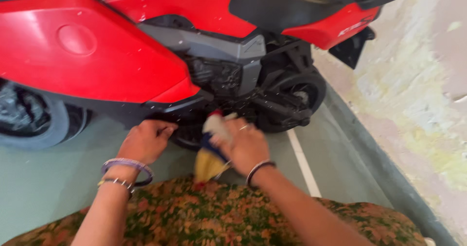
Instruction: The person wipes the red motorcycle with a striped cloth, covering the fuel tank, handlebars, front fairing, and lower engine area. The person uses both hands to rub and dry the surfaces.
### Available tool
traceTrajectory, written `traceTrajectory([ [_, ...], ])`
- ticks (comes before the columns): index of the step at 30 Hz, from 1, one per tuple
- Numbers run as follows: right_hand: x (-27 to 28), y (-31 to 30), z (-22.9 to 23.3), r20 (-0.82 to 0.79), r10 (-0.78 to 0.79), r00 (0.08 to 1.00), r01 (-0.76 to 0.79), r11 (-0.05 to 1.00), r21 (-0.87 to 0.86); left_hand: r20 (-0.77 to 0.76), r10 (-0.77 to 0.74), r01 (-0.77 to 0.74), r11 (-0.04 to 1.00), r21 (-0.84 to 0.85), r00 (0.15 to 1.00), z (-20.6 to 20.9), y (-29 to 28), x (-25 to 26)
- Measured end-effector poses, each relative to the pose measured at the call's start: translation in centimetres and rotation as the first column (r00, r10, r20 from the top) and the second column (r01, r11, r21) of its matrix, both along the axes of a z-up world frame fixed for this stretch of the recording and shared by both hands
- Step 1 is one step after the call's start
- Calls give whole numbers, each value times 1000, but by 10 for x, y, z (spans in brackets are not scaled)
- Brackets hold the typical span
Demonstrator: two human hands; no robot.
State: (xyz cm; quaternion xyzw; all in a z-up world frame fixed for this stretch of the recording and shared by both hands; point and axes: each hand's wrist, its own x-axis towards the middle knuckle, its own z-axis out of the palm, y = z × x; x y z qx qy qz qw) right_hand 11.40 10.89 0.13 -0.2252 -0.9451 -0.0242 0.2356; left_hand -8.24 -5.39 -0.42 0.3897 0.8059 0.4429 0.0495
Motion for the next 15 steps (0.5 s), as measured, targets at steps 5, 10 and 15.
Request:
traceTrajectory([
  [5,-69,-38,-18,-332,-392,858,469,861,195,18,34,-33,997,-77,999,0,-1,6],
  [10,-45,-59,-21,-143,-141,980,148,988,40,1,50,-50,998,-37,999,2,0,8],
  [15,-29,-20,14,-137,-387,912,343,901,-264,32,43,-42,998,-49,999,-3,-4,7],
])
